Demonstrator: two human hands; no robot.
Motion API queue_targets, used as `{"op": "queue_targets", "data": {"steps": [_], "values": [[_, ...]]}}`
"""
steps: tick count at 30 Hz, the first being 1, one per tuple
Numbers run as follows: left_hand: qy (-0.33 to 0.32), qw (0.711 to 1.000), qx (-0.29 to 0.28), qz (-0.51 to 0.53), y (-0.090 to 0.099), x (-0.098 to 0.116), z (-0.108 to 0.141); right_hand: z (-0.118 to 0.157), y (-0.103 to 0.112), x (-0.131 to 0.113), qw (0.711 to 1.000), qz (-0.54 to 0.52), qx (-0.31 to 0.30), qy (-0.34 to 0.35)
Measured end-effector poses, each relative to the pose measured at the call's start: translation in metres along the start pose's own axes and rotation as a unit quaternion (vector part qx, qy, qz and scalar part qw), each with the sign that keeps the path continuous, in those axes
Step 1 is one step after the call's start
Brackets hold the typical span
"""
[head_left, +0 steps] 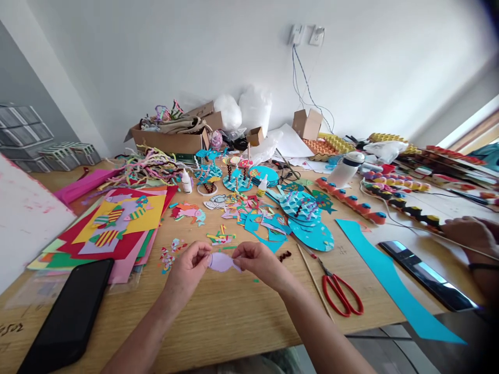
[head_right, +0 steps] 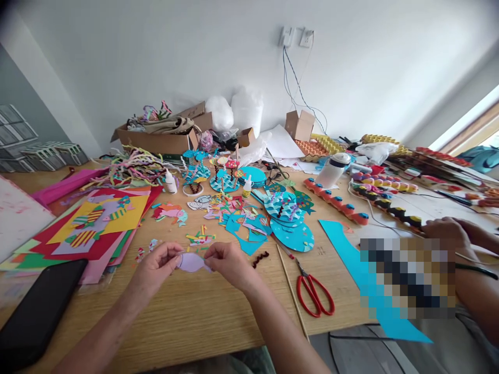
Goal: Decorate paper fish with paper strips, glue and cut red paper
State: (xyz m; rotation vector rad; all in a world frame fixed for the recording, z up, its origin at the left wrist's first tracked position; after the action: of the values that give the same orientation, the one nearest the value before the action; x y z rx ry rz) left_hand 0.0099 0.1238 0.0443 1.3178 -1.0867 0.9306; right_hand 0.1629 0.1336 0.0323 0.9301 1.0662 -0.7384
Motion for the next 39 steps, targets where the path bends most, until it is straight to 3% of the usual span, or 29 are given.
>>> {"op": "queue_targets", "data": {"steps": [5,11,17,24,29,33,39], "values": [[0.013,0.997,-0.059,-0.056,-0.017,-0.015,0.010,0.017,0.002,0.023,0.998,-0.022,0.058,-0.033],[0.024,0.977,-0.099,-0.188,-0.027,-0.027,0.025,0.033,0.001,0.032,0.978,0.168,0.111,-0.062],[0.026,0.952,-0.116,-0.281,-0.029,-0.029,0.028,0.040,0.000,0.017,0.940,0.318,0.118,-0.041],[0.022,0.937,-0.118,-0.329,-0.029,-0.026,0.026,0.046,-0.024,0.010,0.927,0.373,0.025,0.016],[-0.016,0.931,-0.116,-0.345,-0.023,-0.023,0.027,0.046,-0.018,0.014,0.915,0.401,0.044,0.007],[-0.086,0.927,-0.111,-0.348,-0.018,-0.012,0.031,0.052,-0.021,0.009,0.916,0.391,0.068,0.060],[-0.149,0.903,-0.175,-0.363,-0.039,-0.004,0.045,0.055,-0.037,0.009,0.900,0.417,0.062,0.105]]}}
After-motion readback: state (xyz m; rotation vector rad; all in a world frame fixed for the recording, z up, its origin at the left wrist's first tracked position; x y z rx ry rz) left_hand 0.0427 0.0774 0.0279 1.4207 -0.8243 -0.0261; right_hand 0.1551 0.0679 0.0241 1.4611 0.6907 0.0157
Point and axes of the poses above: each hand's wrist, its own z-axis away from the middle knuckle, its own y-axis out of the back of the hand, x = y × z, the point moved 9 cm from there along -z, towards the middle knuckle, and after that the axes turned 2 degrees about -x, right-handed, at the moved point
